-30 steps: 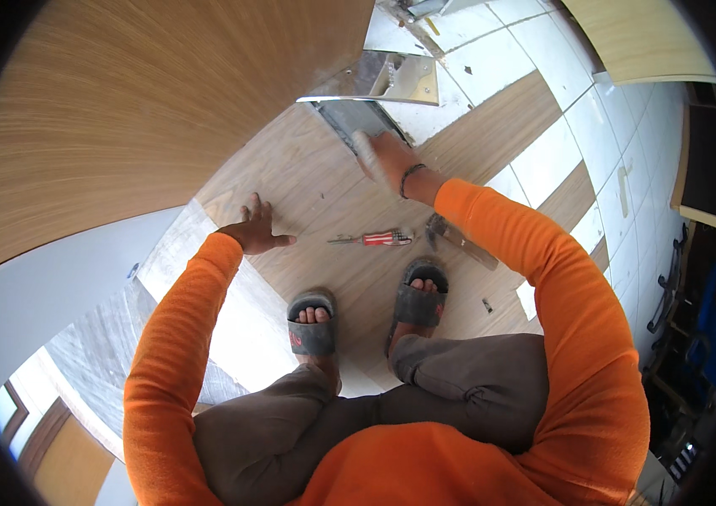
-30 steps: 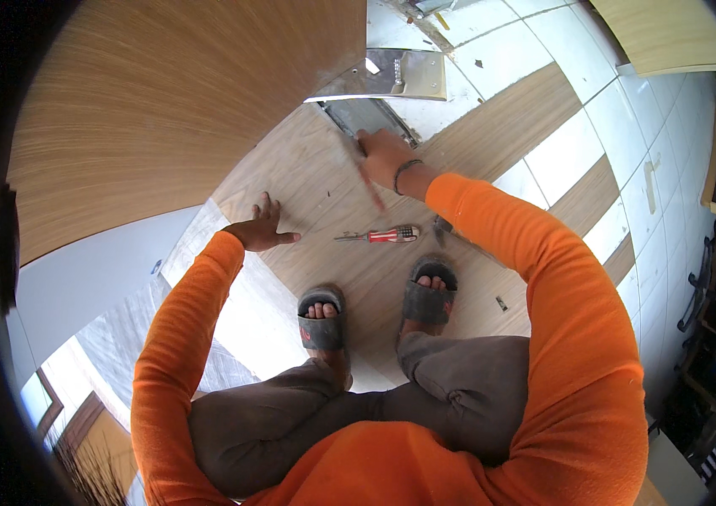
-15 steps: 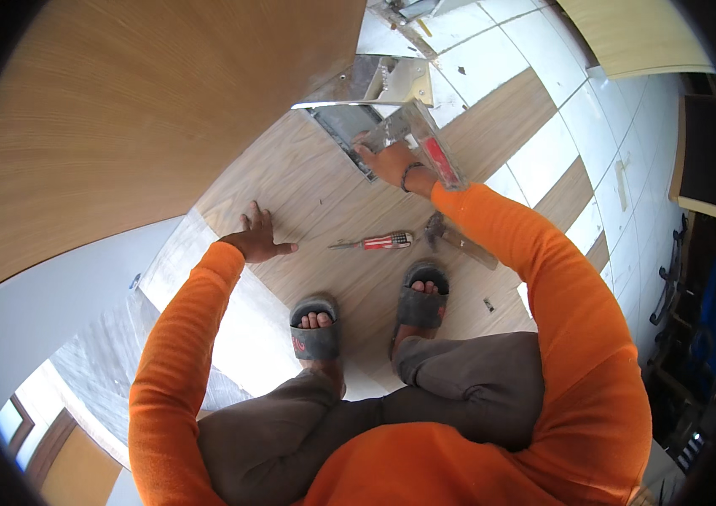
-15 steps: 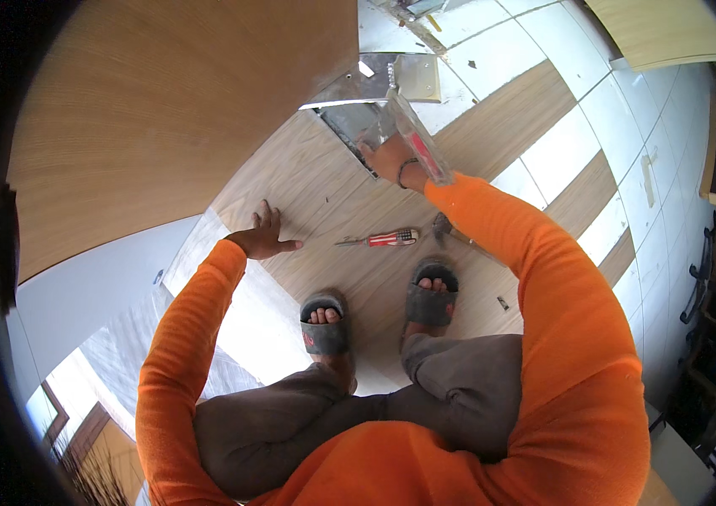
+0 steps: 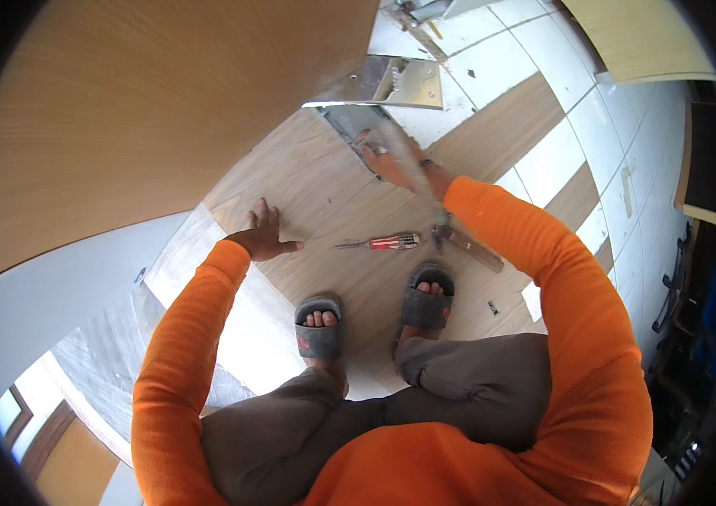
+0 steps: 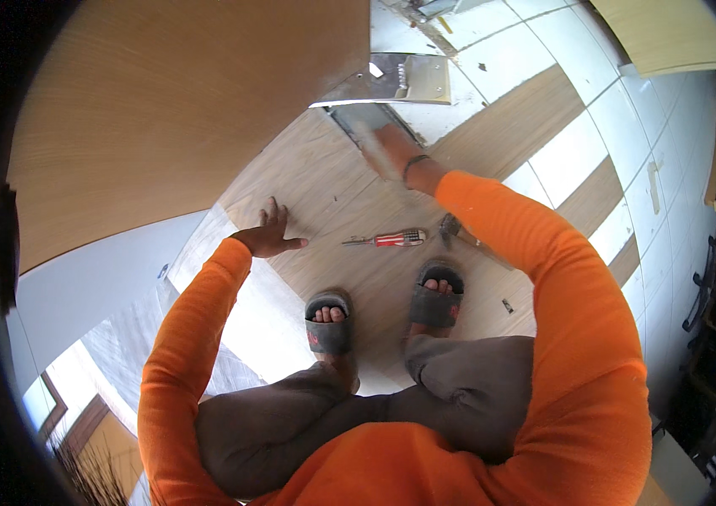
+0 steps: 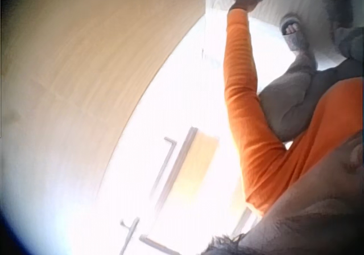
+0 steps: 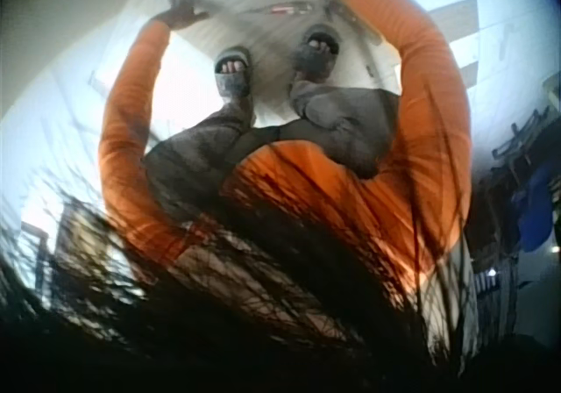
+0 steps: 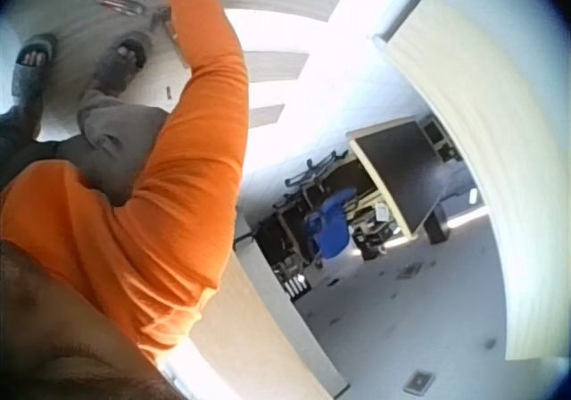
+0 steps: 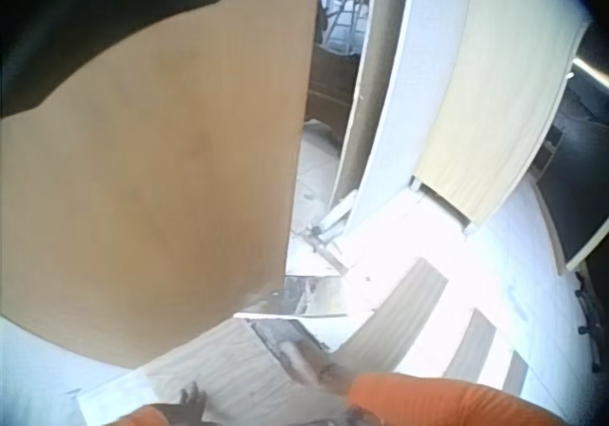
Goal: The person uses a sanding block to smooth the edges of a metal cabinet hinge plate on a wooden surface. They then use a hammer to tap the hinge plate into place. Finally, the person walks to a storage area and rummages through a bin of supplies.
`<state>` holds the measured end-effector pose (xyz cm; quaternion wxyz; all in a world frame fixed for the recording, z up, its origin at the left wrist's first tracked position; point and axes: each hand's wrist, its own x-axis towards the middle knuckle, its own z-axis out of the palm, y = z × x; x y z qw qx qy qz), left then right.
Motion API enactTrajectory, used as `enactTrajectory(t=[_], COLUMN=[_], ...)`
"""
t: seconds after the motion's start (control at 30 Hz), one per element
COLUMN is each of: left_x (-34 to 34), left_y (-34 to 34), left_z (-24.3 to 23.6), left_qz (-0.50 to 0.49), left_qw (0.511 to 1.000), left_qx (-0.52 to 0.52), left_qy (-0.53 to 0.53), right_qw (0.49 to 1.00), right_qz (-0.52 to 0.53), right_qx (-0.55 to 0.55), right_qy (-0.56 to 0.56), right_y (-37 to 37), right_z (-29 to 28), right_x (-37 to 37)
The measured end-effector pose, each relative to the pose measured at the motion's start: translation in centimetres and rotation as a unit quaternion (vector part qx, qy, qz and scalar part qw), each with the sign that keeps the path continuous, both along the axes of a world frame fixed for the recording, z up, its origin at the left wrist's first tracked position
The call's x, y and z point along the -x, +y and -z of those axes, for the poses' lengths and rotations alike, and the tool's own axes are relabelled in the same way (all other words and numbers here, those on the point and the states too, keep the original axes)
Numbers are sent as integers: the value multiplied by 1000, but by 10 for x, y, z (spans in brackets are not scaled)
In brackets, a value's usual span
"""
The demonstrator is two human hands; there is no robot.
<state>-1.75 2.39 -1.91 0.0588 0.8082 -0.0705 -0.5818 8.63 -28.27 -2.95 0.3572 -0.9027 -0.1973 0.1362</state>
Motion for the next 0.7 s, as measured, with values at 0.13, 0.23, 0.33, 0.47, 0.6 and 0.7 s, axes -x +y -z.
enactTrajectory(t=[0.13,0.23,0.33,0.47,0.6,0.7], left_x=[1,-3,-3,-5,-2,-1], left_y=[1,-3,-3,-8,-5,-4], left_z=[-2,-4,-1,-2,-1,-1], left_qz=[-7,-6,-4,1,-3,-3], left_qw=[1000,1000,1000,1000,1000,1000], left_qx=[-16,-18,-7,-5,-10,-9], left_qy=[11,21,19,15,12,11], right_qw=[999,999,999,998,997,994], right_qz=[16,8,-4,-3,-20,-66], right_qx=[-50,-23,-35,-43,18,91], right_qy=[-9,-34,-40,-44,75,-12], right_y=[-9,-19,-25,-24,-12,4], right_z=[13,-6,0,23,14,12], right_x=[-6,-8,-4,2,0,10])
